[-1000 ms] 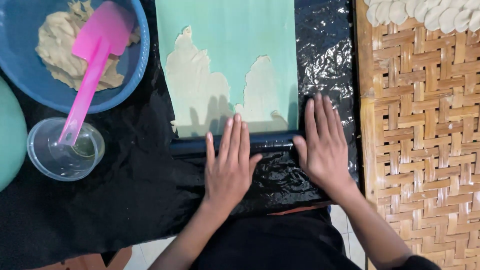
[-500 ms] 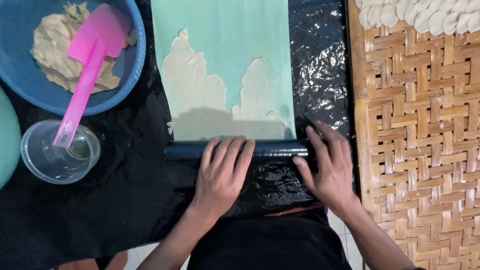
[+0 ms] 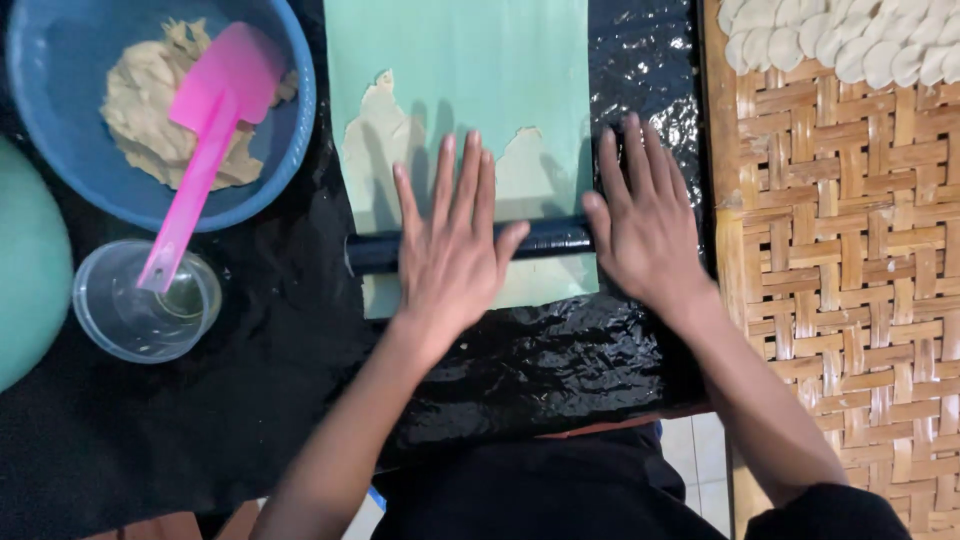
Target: The person is using a rolling pin and a spatula to prepare dough on a green surface.
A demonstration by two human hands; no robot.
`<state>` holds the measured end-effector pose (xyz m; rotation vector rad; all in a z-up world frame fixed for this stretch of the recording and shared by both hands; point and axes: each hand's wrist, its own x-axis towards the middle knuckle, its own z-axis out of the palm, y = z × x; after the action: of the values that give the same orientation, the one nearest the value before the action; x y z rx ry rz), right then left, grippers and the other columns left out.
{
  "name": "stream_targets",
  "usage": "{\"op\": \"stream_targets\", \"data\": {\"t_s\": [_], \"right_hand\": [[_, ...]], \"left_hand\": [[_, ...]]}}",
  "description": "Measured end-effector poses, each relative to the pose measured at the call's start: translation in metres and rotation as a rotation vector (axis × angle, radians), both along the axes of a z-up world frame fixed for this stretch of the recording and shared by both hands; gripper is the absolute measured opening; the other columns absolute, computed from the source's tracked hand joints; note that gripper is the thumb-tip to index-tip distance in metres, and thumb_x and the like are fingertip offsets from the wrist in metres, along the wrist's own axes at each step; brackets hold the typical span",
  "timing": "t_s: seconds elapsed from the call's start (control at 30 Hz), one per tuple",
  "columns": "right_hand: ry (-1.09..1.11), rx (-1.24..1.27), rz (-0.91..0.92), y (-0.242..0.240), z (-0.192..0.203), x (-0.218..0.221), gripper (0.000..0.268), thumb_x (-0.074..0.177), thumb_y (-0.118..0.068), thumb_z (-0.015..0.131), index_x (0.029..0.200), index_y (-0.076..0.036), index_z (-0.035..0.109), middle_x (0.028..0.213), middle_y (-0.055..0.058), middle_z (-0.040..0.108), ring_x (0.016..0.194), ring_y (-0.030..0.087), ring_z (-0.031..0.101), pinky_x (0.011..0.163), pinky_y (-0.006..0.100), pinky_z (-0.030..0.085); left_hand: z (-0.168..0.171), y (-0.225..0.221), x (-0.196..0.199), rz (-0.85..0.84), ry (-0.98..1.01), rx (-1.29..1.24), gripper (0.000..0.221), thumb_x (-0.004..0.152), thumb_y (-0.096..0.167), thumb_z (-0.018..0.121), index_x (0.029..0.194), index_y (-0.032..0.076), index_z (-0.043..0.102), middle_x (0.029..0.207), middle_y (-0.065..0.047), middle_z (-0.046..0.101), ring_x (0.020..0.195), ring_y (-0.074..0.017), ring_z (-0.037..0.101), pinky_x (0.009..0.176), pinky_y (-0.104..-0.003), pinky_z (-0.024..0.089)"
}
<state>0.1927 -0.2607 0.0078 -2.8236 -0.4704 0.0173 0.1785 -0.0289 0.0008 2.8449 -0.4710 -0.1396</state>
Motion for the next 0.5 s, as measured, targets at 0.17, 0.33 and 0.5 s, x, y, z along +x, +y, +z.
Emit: {"op": "stream_targets", "data": {"t_s": [0.17, 0.33, 0.5], "right_hand": [[-0.006, 0.027, 0.022, -0.001, -0.006, 0.041, 0.060, 0.114, -0.035, 0.039, 0.160, 0.004, 0.037, 0.162, 0.037, 0.032, 0.151, 0.053, 0.029, 0.123, 0.057, 0.025], [-0.032, 0.054, -0.007, 0.003, 0.001, 0.016, 0.060, 0.116, -0.036, 0.037, 0.161, 0.003, 0.037, 0.163, 0.036, 0.032, 0.153, 0.052, 0.028, 0.126, 0.058, 0.025], [-0.061, 0.012, -0.009, 0.000, -0.004, -0.063, 0.069, 0.112, -0.041, 0.035, 0.157, 0.011, 0.036, 0.161, 0.034, 0.037, 0.152, 0.049, 0.034, 0.125, 0.058, 0.026]], "left_hand": [[-0.001, 0.003, 0.044, 0.050, -0.004, -0.011, 0.077, 0.109, 0.053, 0.026, 0.163, -0.003, 0.021, 0.171, -0.018, 0.006, 0.158, -0.0350, -0.001, 0.123, -0.069, -0.002], [-0.003, -0.001, 0.019, 0.062, -0.043, 0.036, 0.079, 0.109, 0.053, 0.024, 0.163, -0.005, 0.020, 0.171, -0.021, 0.004, 0.158, -0.0356, -0.002, 0.123, -0.066, -0.003], [0.000, -0.003, -0.063, 0.006, -0.096, -0.190, 0.074, 0.108, 0.039, 0.047, 0.157, -0.013, 0.026, 0.167, -0.030, 0.022, 0.157, -0.0404, 0.021, 0.125, -0.068, 0.013]]}}
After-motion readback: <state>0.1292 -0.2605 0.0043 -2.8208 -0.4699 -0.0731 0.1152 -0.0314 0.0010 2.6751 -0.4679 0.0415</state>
